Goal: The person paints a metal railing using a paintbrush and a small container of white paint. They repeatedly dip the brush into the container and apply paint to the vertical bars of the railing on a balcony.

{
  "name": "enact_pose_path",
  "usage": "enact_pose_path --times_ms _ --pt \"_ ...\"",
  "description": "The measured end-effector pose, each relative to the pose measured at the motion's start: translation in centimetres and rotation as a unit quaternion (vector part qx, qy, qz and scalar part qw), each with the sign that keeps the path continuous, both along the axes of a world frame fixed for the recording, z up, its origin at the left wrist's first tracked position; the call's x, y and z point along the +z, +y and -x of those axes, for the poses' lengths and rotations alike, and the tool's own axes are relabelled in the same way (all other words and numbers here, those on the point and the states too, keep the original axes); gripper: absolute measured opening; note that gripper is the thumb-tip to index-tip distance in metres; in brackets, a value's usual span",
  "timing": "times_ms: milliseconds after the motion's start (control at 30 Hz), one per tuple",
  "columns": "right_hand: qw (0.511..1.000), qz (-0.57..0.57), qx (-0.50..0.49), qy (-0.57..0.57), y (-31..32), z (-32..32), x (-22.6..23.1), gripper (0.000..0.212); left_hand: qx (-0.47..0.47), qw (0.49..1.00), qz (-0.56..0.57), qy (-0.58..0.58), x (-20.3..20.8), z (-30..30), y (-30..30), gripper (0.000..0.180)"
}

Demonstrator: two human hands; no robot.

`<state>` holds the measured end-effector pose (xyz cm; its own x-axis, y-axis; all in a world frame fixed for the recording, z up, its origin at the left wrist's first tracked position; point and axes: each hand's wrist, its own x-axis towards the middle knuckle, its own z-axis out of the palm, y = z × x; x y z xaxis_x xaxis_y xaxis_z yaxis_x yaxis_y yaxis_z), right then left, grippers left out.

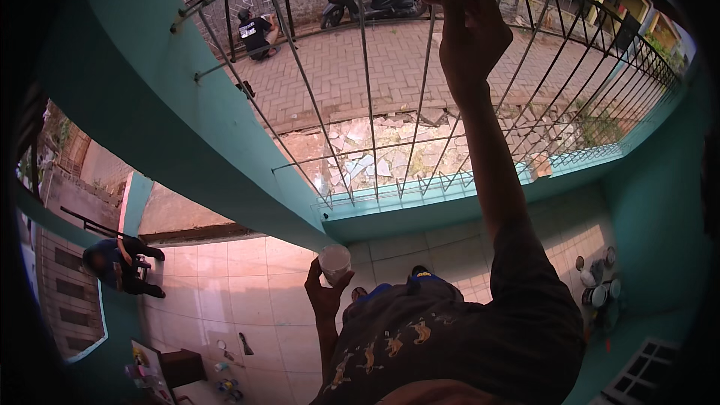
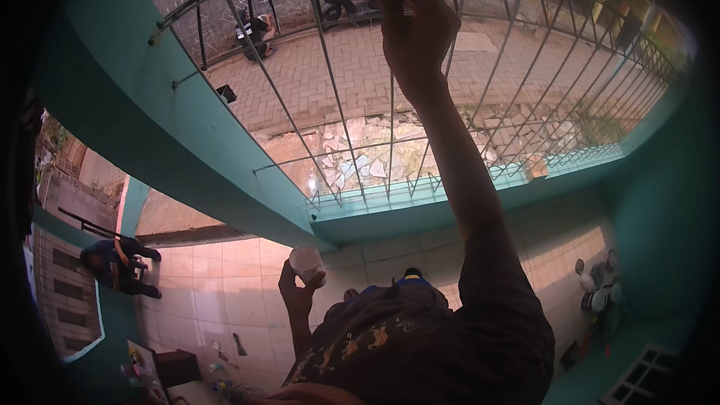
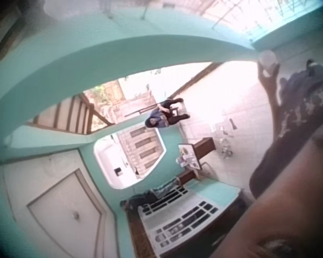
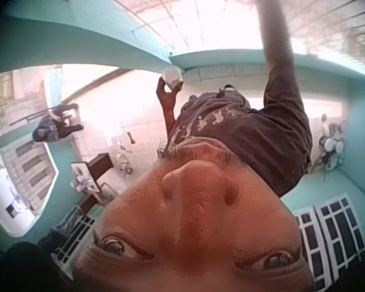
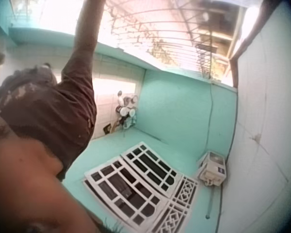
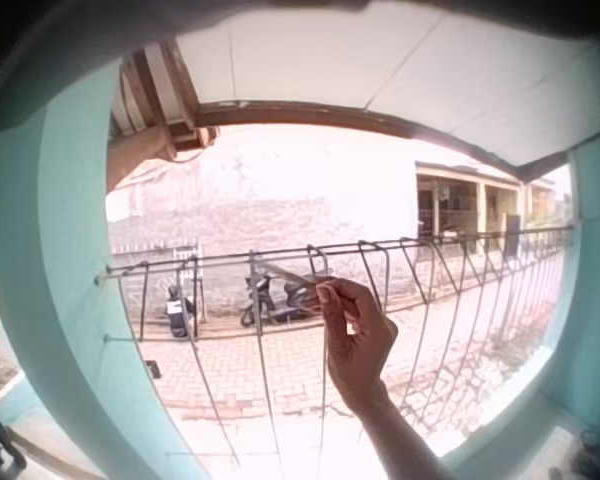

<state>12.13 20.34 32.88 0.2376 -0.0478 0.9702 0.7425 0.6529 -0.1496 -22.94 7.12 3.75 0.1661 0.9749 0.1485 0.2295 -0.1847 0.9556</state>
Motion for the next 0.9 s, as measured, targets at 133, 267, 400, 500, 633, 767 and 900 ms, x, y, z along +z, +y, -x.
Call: enact_pose_path --times_ms 133,267,400,500,633,767,900 --pt "0.999 -0.036 0.007 0.027 -0.2 0.2 0.5 0.012 0.002 1.000 0.002 0.006 0.1 0.2 -0.1 0.058" --pt "0.997 -0.024 0.058 0.054 -0.7 0.5 -0.5 0.012 0.012 1.000 0.012 -0.005 0.0 0.0 0.0 0.058" --pt "0.999 -0.021 -0.027 0.006 0.1 0.7 -0.1 0.013 0.005 1.000 -0.005 0.008 -0.1 0.1 0.0 0.058" --pt "0.996 -0.051 0.048 0.050 0.3 0.8 0.5 0.017 0.007 1.000 -0.006 0.014 -0.3 0.3 0.0 0.059" --pt "0.995 -0.020 0.058 0.076 -0.5 0.9 -0.4 0.018 0.011 1.000 0.002 0.008 -0.1 0.2 0.1 0.059" --pt "0.992 -0.031 0.107 0.054 1.1 0.8 -0.2 0.018 0.009 1.000 0.002 0.004 -0.7 0.4 0.1 0.060" --pt "0.986 -0.081 0.121 0.081 0.6 0.4 0.1 0.020 0.009 1.000 0.003 0.015 -0.3 0.3 0.2 0.061"
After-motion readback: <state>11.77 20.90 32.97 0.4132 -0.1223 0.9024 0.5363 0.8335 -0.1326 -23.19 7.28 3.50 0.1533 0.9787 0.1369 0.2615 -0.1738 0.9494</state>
